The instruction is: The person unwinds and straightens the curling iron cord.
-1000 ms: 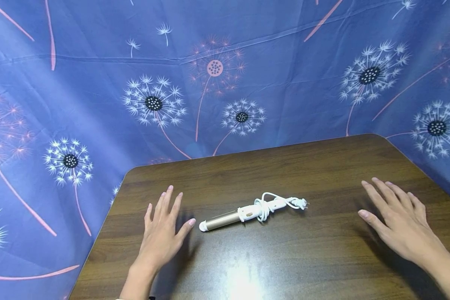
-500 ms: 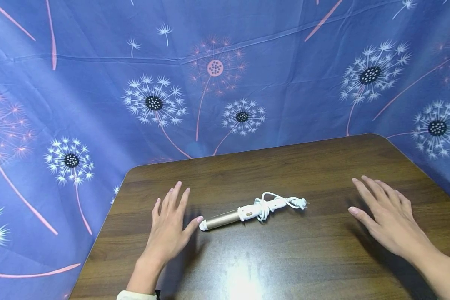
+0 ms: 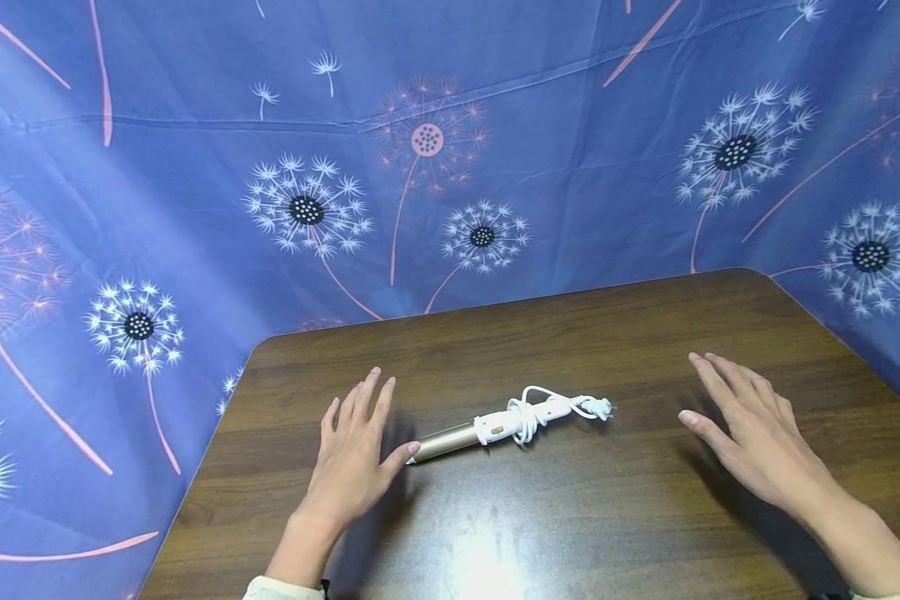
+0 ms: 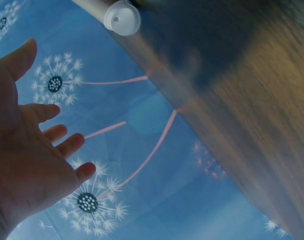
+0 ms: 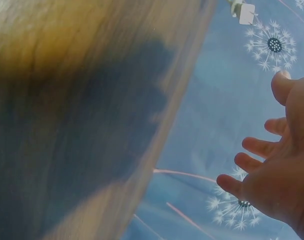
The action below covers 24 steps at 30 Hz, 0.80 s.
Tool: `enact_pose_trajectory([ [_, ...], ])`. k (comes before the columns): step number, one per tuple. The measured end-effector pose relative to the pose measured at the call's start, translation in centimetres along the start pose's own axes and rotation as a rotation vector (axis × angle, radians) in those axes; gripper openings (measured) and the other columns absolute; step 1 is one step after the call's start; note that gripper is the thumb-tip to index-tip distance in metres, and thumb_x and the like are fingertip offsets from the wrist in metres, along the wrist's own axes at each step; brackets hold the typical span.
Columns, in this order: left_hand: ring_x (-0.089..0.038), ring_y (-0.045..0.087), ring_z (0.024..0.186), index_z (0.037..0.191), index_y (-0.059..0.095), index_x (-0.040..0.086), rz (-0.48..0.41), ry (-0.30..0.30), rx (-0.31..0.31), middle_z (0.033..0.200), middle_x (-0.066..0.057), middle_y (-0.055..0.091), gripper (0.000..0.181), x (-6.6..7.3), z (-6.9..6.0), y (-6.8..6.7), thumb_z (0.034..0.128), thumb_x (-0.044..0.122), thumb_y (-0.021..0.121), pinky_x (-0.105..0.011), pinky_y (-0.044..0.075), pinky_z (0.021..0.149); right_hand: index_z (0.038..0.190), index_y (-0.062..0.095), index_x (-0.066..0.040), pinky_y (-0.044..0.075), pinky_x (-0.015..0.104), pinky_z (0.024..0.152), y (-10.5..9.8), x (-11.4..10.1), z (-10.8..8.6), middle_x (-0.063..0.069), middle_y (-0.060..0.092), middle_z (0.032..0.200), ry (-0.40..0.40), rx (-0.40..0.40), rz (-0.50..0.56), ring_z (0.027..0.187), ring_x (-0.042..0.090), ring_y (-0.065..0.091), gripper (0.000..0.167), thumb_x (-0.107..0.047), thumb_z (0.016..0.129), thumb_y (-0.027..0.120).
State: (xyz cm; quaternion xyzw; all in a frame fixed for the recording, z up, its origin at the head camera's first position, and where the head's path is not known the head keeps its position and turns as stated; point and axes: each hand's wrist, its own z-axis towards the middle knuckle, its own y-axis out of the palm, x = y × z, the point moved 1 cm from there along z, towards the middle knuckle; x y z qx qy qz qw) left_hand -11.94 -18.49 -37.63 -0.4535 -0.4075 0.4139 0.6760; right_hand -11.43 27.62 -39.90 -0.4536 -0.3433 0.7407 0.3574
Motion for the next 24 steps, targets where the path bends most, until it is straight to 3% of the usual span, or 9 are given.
enact_pose_trajectory([
  [9,-0.030,0.024,0.142,0.154,0.019,0.018,-0.010,0.040,0.001,0.159,-0.004,0.016,0.089,0.9,0.7,0.4,0.0855,0.047,0.068,-0.054,0.011,0.113,0.155,0.016,-0.023,0.006,0.075,0.099,0.2,-0.6,0.2,0.020,0.021,0.155,0.013,-0.003,0.031,0.141,0.045,0.013,0.073,-0.028,0.096,0.058],
  [15,-0.029,0.027,0.140,0.154,0.021,0.017,-0.009,0.056,-0.021,0.157,-0.007,0.022,0.087,1.4,1.1,0.9,0.0863,0.046,0.067,-0.053,0.013,0.113,0.155,0.014,-0.025,0.002,0.076,0.099,0.5,-1.0,0.5,0.021,0.020,0.155,0.036,-0.041,0.135,0.138,0.050,0.012,0.072,-0.026,0.097,0.057],
  [24,-0.029,0.032,0.136,0.152,0.029,0.015,0.001,0.087,-0.023,0.155,-0.008,0.026,0.076,2.2,1.6,1.9,0.0898,0.043,0.063,-0.053,0.019,0.112,0.155,0.015,-0.026,0.018,0.079,0.087,1.1,-1.5,1.0,0.022,0.020,0.155,0.083,-0.091,0.271,0.136,0.049,0.016,0.069,-0.026,0.098,0.055],
])
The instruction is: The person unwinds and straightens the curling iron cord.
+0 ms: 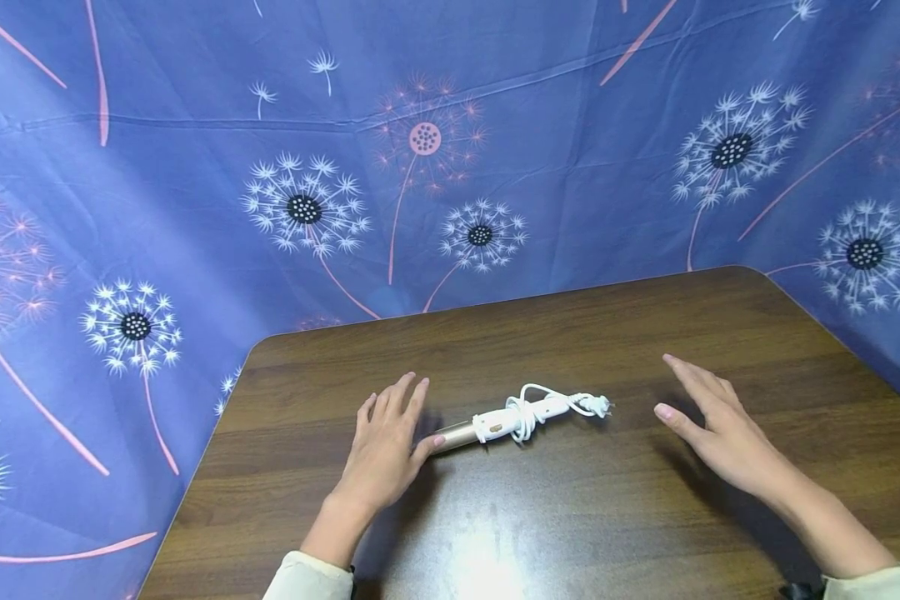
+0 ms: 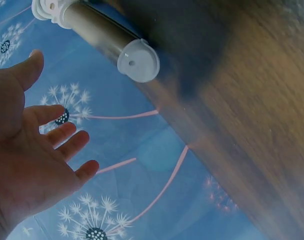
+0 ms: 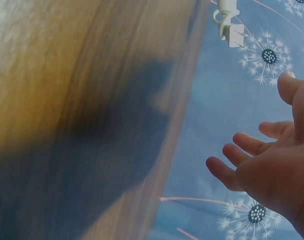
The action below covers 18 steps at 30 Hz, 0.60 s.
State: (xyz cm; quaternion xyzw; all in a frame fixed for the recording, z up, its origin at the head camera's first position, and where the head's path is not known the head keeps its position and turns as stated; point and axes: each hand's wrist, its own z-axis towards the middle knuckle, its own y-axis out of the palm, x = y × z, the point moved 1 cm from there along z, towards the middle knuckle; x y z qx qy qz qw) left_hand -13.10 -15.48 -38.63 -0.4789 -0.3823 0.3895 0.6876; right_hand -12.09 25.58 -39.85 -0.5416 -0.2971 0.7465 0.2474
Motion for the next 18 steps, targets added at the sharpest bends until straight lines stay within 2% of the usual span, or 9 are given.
enact_pose_trajectory([
  [10,-0.028,0.034,0.135,0.139,0.049,0.011,-0.020,0.022,-0.015,0.155,-0.008,0.027,0.063,0.8,0.7,0.8,0.0872,0.039,0.068,-0.052,0.021,0.111,0.154,0.018,-0.023,0.023,0.076,0.087,0.6,-0.5,0.5,0.022,0.024,0.153,0.015,-0.017,0.009,0.135,0.048,0.020,0.070,-0.028,0.097,0.057],
  [18,-0.027,0.037,0.133,0.131,0.056,0.011,-0.022,0.058,-0.013,0.152,-0.009,0.031,0.058,1.3,1.0,1.3,0.0837,0.041,0.071,-0.052,0.024,0.110,0.154,0.020,-0.020,0.025,0.075,0.087,1.2,-0.7,0.4,0.023,0.027,0.151,0.006,-0.016,-0.001,0.134,0.049,0.022,0.070,-0.028,0.096,0.059],
])
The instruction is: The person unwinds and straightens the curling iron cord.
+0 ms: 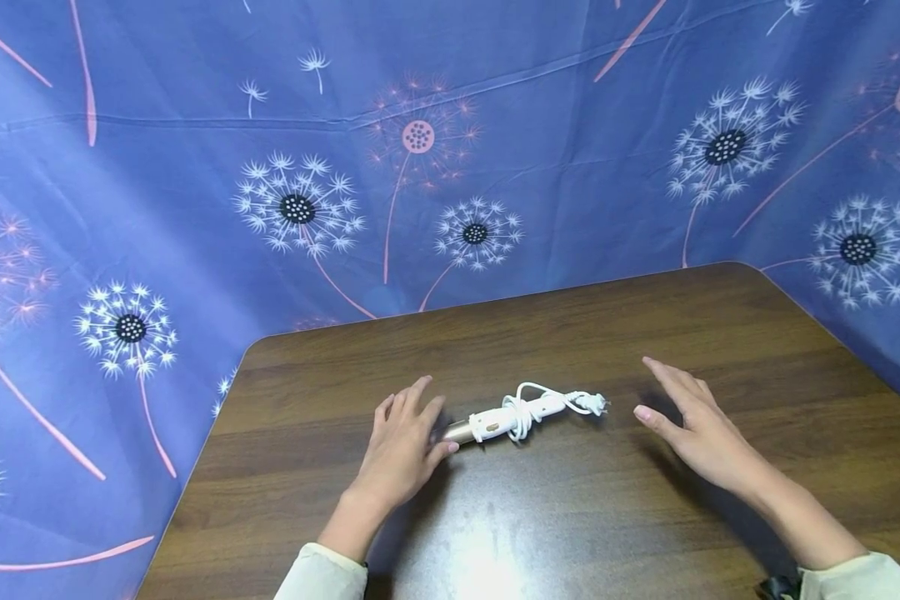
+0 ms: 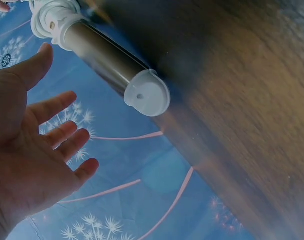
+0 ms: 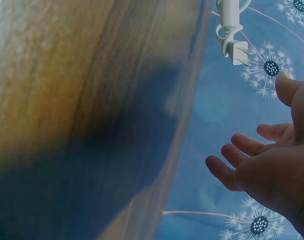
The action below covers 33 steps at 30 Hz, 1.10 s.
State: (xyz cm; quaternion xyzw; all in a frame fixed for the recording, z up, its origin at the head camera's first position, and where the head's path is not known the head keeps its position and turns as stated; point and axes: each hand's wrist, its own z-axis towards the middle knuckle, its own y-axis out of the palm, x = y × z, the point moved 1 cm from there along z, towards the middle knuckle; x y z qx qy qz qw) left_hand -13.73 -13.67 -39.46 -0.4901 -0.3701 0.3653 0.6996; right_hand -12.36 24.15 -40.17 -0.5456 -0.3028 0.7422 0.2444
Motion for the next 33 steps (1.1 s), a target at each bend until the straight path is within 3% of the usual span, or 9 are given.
enact_pose_trajectory([
  [7,-0.031,0.043,0.128,0.123,0.062,0.015,0.007,0.054,0.016,0.146,-0.012,0.039,0.051,0.5,0.2,0.3,0.0786,0.036,0.078,-0.054,0.028,0.107,0.154,0.020,-0.019,0.026,0.074,0.088,0.2,-0.1,0.0,0.022,0.027,0.152,0.008,-0.007,0.007,0.134,0.047,0.023,0.071,-0.028,0.096,0.059],
  [14,-0.031,0.046,0.124,0.119,0.065,0.017,0.028,0.060,-0.001,0.141,-0.011,0.045,0.049,1.0,0.5,0.6,0.0755,0.034,0.080,-0.053,0.031,0.105,0.154,0.020,-0.017,0.026,0.076,0.087,0.4,-0.3,0.2,0.024,0.026,0.151,-0.005,-0.026,0.014,0.134,0.049,0.022,0.071,-0.028,0.096,0.059],
  [24,-0.032,0.049,0.118,0.122,0.064,0.015,0.032,0.015,-0.076,0.137,-0.014,0.048,0.053,1.5,0.9,1.1,0.0740,0.029,0.081,-0.052,0.036,0.100,0.153,0.022,-0.016,0.026,0.075,0.088,0.8,-0.6,0.5,0.024,0.028,0.150,-0.010,-0.026,0.001,0.134,0.048,0.023,0.071,-0.031,0.095,0.060],
  [33,-0.029,0.050,0.111,0.120,0.064,0.015,0.043,-0.026,-0.101,0.126,-0.010,0.053,0.052,1.9,1.2,1.7,0.0718,0.021,0.082,-0.047,0.043,0.083,0.154,0.021,-0.016,0.027,0.074,0.089,1.3,-1.1,0.7,0.023,0.027,0.151,-0.021,-0.043,0.012,0.134,0.048,0.023,0.072,-0.031,0.095,0.059],
])
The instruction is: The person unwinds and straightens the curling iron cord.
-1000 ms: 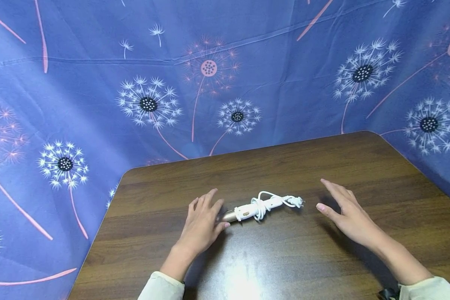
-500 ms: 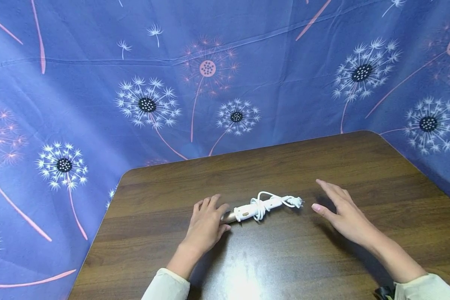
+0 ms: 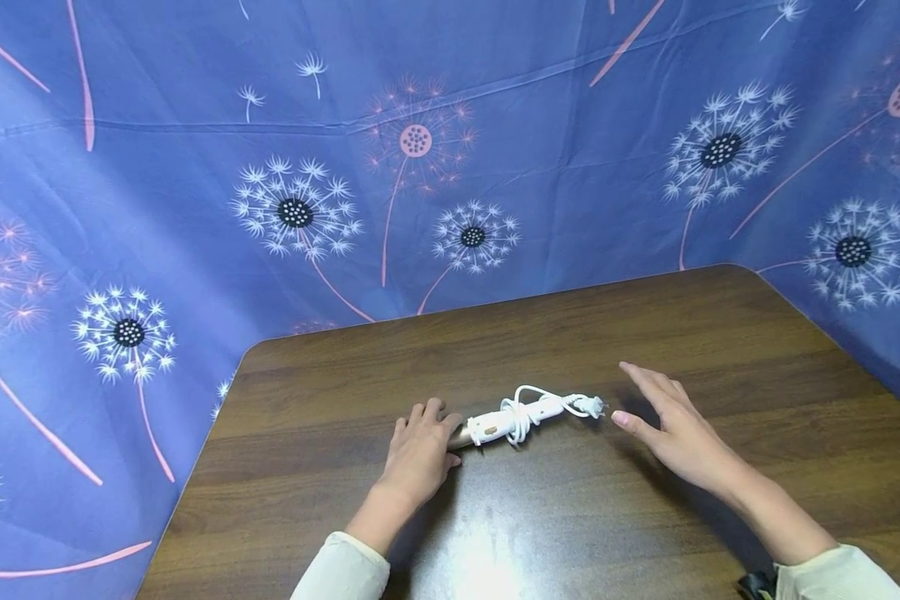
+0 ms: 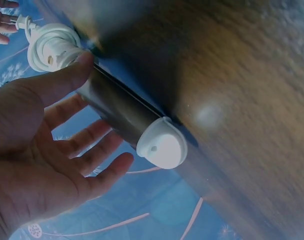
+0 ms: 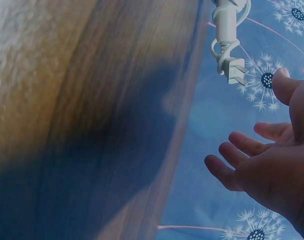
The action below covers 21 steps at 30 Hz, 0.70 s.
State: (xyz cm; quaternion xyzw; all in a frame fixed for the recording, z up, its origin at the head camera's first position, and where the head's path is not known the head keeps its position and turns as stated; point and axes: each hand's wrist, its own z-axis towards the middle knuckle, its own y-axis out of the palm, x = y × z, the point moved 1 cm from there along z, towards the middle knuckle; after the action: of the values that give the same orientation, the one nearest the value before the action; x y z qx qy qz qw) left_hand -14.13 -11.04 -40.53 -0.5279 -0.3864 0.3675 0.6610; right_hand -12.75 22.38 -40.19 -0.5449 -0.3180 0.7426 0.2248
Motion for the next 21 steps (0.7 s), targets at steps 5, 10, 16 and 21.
enact_pose_trajectory([
  [5,-0.027,0.051,0.110,0.119,0.064,0.015,0.005,-0.024,-0.013,0.123,-0.009,0.054,0.050,0.15,0.11,0.14,0.0724,0.018,0.082,-0.046,0.045,0.081,0.154,0.021,-0.016,0.027,0.074,0.091,0.13,-0.14,-0.03,0.022,0.027,0.151,0.004,-0.005,-0.002,0.135,0.047,0.023,0.072,-0.033,0.095,0.059],
  [10,-0.026,0.054,0.101,0.116,0.065,0.014,0.004,-0.030,-0.008,0.113,-0.007,0.055,0.047,0.19,0.21,0.33,0.0717,0.014,0.082,-0.046,0.048,0.077,0.153,0.022,-0.015,0.027,0.073,0.091,0.40,-0.08,-0.14,0.023,0.028,0.151,0.003,-0.004,-0.003,0.135,0.047,0.024,0.072,-0.034,0.095,0.060],
  [16,-0.024,0.057,0.096,0.115,0.065,0.014,0.001,-0.045,-0.003,0.104,-0.005,0.056,0.046,0.23,0.35,0.69,0.0714,0.011,0.081,-0.044,0.050,0.075,0.153,0.023,-0.015,0.027,0.073,0.092,0.68,-0.13,-0.19,0.022,0.030,0.150,-0.006,0.007,0.000,0.134,0.047,0.025,0.071,-0.032,0.094,0.061],
  [21,-0.025,0.059,0.093,0.114,0.064,0.013,0.019,-0.041,0.012,0.101,-0.006,0.059,0.047,0.24,0.48,0.74,0.0702,0.009,0.082,-0.042,0.051,0.071,0.153,0.023,-0.016,0.027,0.073,0.092,0.69,-0.28,-0.16,0.021,0.030,0.150,-0.006,0.006,0.005,0.135,0.046,0.025,0.071,-0.033,0.095,0.060],
])
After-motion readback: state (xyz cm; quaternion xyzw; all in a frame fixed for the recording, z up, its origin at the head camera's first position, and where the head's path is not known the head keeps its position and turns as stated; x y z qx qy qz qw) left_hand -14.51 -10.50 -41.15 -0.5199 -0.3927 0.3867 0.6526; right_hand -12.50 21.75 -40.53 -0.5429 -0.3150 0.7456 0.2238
